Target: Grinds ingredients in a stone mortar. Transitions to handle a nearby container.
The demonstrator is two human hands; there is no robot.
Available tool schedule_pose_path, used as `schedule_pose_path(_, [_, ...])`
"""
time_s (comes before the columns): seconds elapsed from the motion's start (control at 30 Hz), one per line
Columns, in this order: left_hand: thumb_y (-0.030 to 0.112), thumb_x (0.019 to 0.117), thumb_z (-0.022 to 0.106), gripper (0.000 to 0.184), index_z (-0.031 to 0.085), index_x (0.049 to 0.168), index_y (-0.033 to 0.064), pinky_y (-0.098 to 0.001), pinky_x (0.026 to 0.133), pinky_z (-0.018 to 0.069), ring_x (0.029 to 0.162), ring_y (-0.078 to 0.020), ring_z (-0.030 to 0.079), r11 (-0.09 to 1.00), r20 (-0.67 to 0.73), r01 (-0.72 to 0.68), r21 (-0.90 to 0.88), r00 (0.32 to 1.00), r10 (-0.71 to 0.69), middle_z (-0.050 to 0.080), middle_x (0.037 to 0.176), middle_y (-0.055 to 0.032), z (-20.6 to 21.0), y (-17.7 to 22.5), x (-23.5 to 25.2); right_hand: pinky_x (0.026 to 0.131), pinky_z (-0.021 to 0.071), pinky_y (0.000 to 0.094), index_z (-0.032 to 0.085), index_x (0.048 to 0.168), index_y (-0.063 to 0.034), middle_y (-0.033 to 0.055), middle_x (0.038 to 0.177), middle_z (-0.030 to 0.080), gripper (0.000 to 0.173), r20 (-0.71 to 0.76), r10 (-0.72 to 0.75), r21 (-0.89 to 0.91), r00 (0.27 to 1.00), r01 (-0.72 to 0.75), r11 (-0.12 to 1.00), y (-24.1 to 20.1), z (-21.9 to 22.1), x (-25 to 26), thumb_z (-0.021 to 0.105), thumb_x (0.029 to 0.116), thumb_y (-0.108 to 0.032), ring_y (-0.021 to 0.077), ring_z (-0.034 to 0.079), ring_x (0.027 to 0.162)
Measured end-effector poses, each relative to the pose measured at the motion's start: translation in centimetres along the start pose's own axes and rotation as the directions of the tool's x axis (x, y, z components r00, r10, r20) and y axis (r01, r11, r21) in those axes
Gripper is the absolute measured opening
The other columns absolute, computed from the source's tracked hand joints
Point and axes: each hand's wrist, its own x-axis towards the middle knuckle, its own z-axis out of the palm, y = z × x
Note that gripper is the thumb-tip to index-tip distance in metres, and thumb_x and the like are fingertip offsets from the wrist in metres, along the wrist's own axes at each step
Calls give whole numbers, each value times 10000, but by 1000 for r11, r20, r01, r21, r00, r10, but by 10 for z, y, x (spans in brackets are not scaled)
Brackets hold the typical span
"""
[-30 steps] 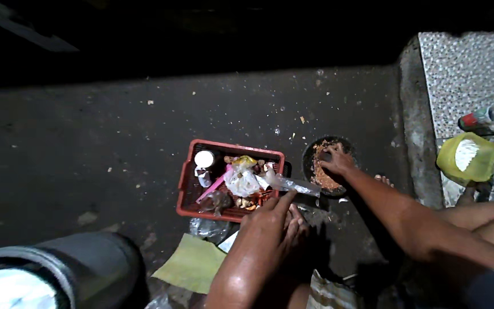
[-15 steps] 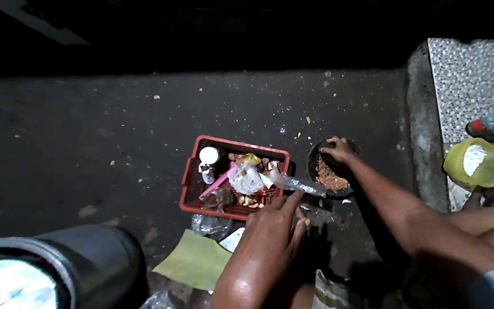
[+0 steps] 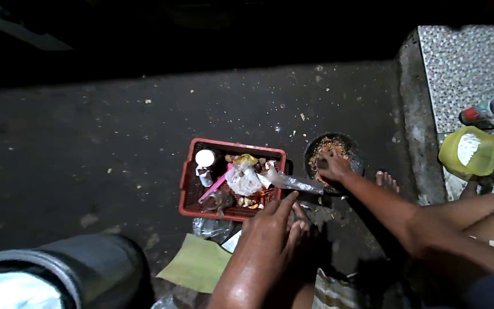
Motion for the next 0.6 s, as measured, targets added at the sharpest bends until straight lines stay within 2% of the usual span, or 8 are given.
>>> schedule_pose_path(0.07, [384, 1029, 504, 536, 513, 1499, 126, -600, 886, 535, 1082, -355, 684, 1000, 0, 1, -11, 1000, -1, 658, 1288, -157, 0, -4, -2, 891, 553, 607, 570, 1436, -205, 175, 1586, 402, 571, 86, -96, -102, 992, 105, 989, 7, 7, -11, 685, 946, -473, 419, 656, 1121])
schedule_pose_path(0.13, [371, 1030, 490, 519, 527, 1484, 121, -582, 859, 551, 1051, -347, 697, 1000, -24, 0, 1, 1000, 0, 669, 1271, -151, 0, -8, -3, 886, 557, 601, 573, 1436, -213, 167, 1588, 407, 557, 75, -94, -108, 993, 101, 989, 15, 6, -10, 672, 960, -483, 413, 662, 1113])
schedule_pose_path(0.27, [390, 1034, 479, 522, 534, 1482, 127, -571, 897, 548, 1101, -330, 690, 1000, -24, 4, 27, 1000, -3, 664, 1307, -131, -1, -6, 1, 909, 535, 652, 599, 1406, -208, 223, 1559, 415, 639, -3, 89, 188, 996, -86, 978, -8, -20, 21, 770, 877, -522, 440, 619, 1190])
schedule_pose_path(0.33, [387, 1032, 483, 524, 530, 1483, 125, -556, 890, 557, 1084, -325, 696, 999, -17, -15, 34, 1000, 16, 665, 1299, -135, -1, -4, 4, 914, 534, 649, 626, 1376, -232, 209, 1548, 429, 597, 35, 58, 216, 998, -64, 974, -28, -27, 27, 791, 858, -478, 419, 609, 1215])
schedule_pose_path(0.4, [403, 1037, 473, 531, 530, 1481, 118, -549, 894, 557, 1085, -319, 695, 999, -8, -25, 28, 1000, 25, 671, 1285, -135, 0, -4, 4, 930, 532, 643, 649, 1341, -203, 203, 1527, 461, 549, 108, -69, 89, 992, 59, 994, -38, -15, 13, 799, 861, -420, 420, 601, 1234])
schedule_pose_path(0.47, [419, 1035, 464, 536, 538, 1474, 119, -544, 888, 561, 1079, -313, 698, 999, -23, -29, 28, 999, 30, 679, 1276, -129, 0, -5, 5, 875, 536, 662, 659, 1325, -183, 202, 1540, 453, 505, 195, -176, -59, 965, 191, 980, -26, 1, -11, 796, 867, -348, 457, 630, 1145])
schedule_pose_path(0.53, [417, 1035, 466, 542, 526, 1488, 125, -552, 903, 553, 1095, -317, 692, 999, -24, -13, 31, 1000, 14, 670, 1294, -130, -3, -6, 6, 885, 539, 642, 603, 1428, -216, 187, 1605, 389, 512, 269, -219, -212, 938, 280, 936, -2, 3, -25, 726, 939, -305, 462, 633, 1140])
schedule_pose_path(0.6, [409, 1033, 476, 541, 520, 1491, 124, -552, 893, 554, 1075, -315, 693, 999, -11, -13, 34, 1000, 14, 674, 1282, -129, -4, -5, 8, 898, 544, 628, 625, 1398, -219, 188, 1543, 461, 467, 169, -290, -267, 942, 327, 906, 26, 3, -22, 720, 947, -292, 461, 622, 1161])
